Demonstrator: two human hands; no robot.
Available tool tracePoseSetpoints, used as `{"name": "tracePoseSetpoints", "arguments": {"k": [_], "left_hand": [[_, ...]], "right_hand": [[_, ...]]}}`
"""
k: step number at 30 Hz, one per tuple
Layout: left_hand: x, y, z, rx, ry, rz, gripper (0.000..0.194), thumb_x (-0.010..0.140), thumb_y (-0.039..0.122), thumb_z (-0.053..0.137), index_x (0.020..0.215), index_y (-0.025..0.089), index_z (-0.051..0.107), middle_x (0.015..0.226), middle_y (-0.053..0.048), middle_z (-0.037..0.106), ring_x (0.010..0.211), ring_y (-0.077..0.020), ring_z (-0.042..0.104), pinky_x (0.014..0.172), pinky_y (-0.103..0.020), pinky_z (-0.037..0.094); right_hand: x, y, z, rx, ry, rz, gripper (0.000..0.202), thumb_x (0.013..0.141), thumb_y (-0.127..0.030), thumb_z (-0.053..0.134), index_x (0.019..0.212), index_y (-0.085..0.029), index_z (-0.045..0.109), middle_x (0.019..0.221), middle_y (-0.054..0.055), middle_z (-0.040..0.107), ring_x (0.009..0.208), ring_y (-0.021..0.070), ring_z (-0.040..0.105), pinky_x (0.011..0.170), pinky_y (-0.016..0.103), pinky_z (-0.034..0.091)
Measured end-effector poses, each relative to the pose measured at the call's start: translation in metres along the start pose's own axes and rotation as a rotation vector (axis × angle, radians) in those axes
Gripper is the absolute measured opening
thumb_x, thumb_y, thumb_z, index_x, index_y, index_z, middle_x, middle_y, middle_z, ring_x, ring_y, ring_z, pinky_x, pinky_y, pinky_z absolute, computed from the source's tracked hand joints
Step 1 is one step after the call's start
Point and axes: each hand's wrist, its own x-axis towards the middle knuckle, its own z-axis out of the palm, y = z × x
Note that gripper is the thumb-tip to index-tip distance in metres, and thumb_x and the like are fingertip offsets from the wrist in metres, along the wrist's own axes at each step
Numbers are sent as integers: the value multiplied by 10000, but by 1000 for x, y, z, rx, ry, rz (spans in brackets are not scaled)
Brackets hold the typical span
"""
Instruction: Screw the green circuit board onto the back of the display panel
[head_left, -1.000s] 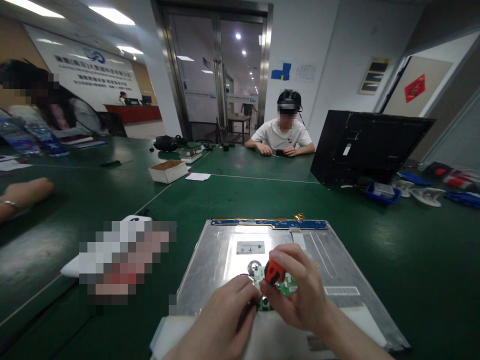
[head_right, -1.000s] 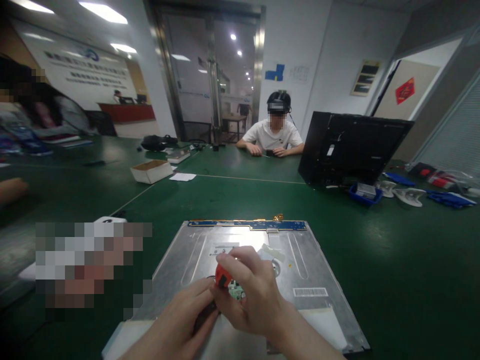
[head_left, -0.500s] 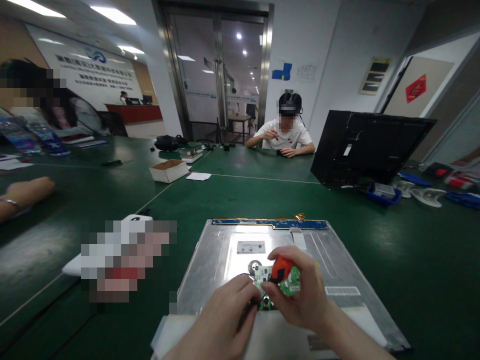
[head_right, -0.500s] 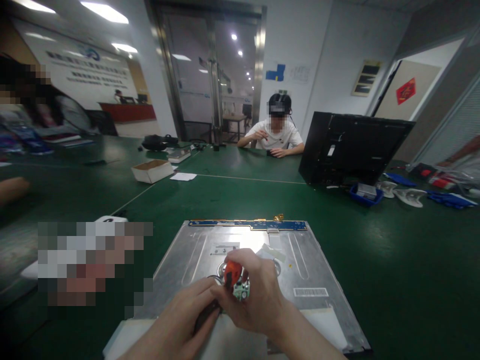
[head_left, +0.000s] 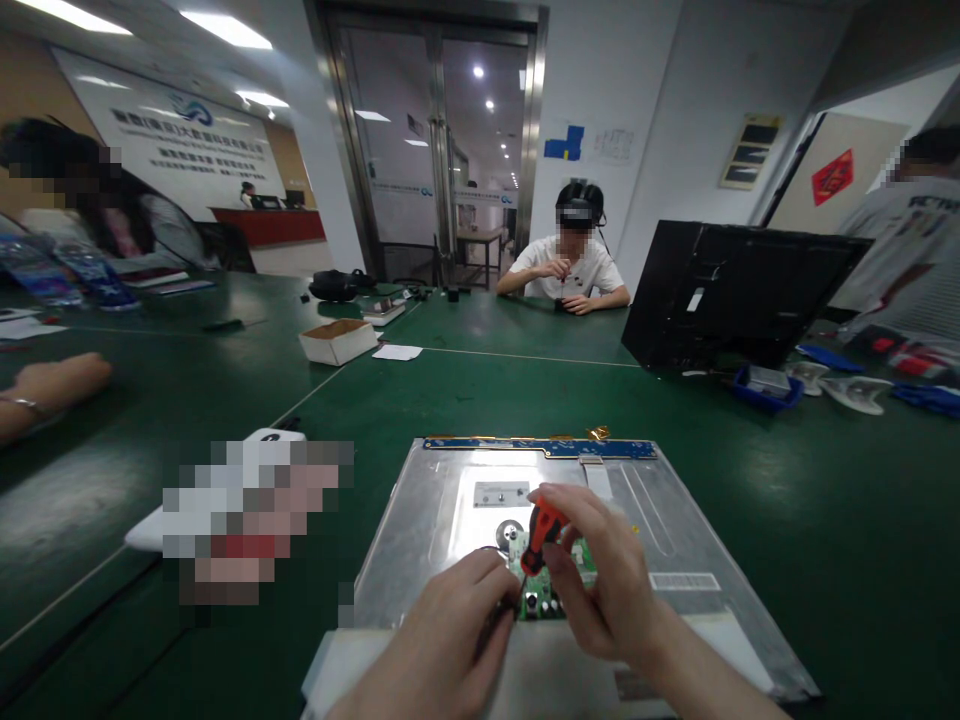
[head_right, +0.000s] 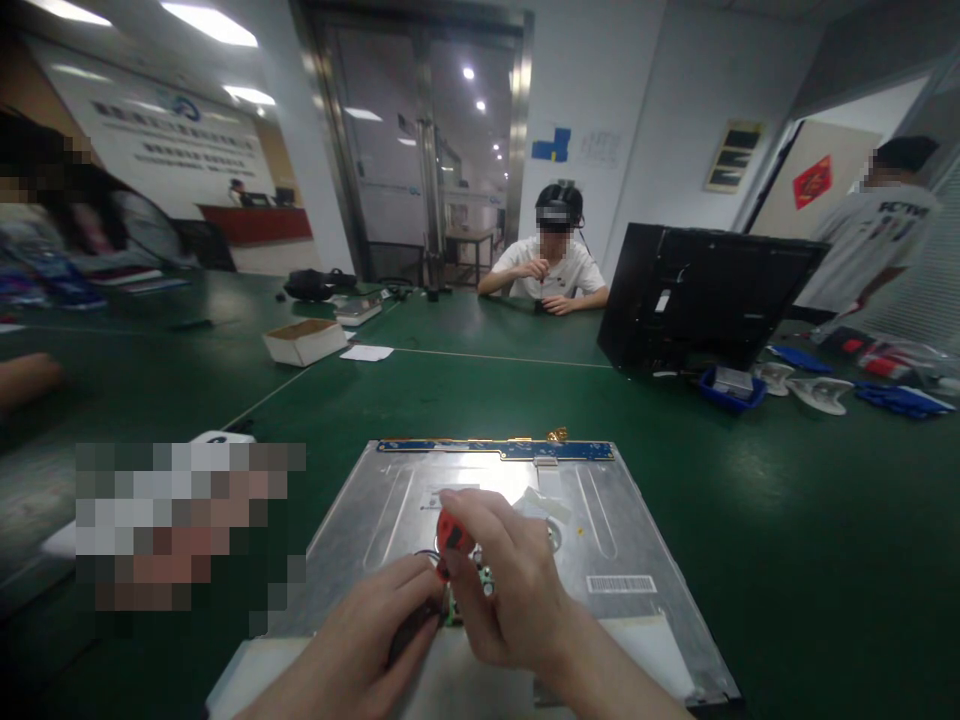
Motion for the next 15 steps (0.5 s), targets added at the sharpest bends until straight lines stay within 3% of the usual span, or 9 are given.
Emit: {"name": "tracePoseSetpoints", "arguments": {"k": [4, 8, 15], "left_hand": [[0, 2, -2, -1, -4, -2, 212, 872, 79, 467, 969, 209, 603, 990, -72, 643, 881, -210, 612, 757, -290, 506], [1, 3, -2, -4, -2, 4, 222, 860, 65, 464, 966, 208, 596, 995, -71, 639, 887, -213, 610, 778, -302, 503], [0, 3, -2, -6, -34, -15, 210, 880, 70, 449, 969, 206, 582, 1004, -73, 635, 896, -220, 595, 772, -311, 486]], "right_hand": [[-4, 2, 4, -5, 83, 31, 425, 926, -205, 541, 1333, -207, 416, 1071, 108, 683, 824, 194, 695, 641, 324, 584], [-10, 3, 10, -1, 151, 72, 417, 900, -178, 569, 1280, -232, 405, 1057, 102, 673, 870, 211, 700, 683, 358, 581], [-10, 2, 8, 12, 109, 43, 523, 886, -152, 550, 1365, -225, 353, 1167, 133, 642, 975, 238, 680, 726, 399, 586]]}}
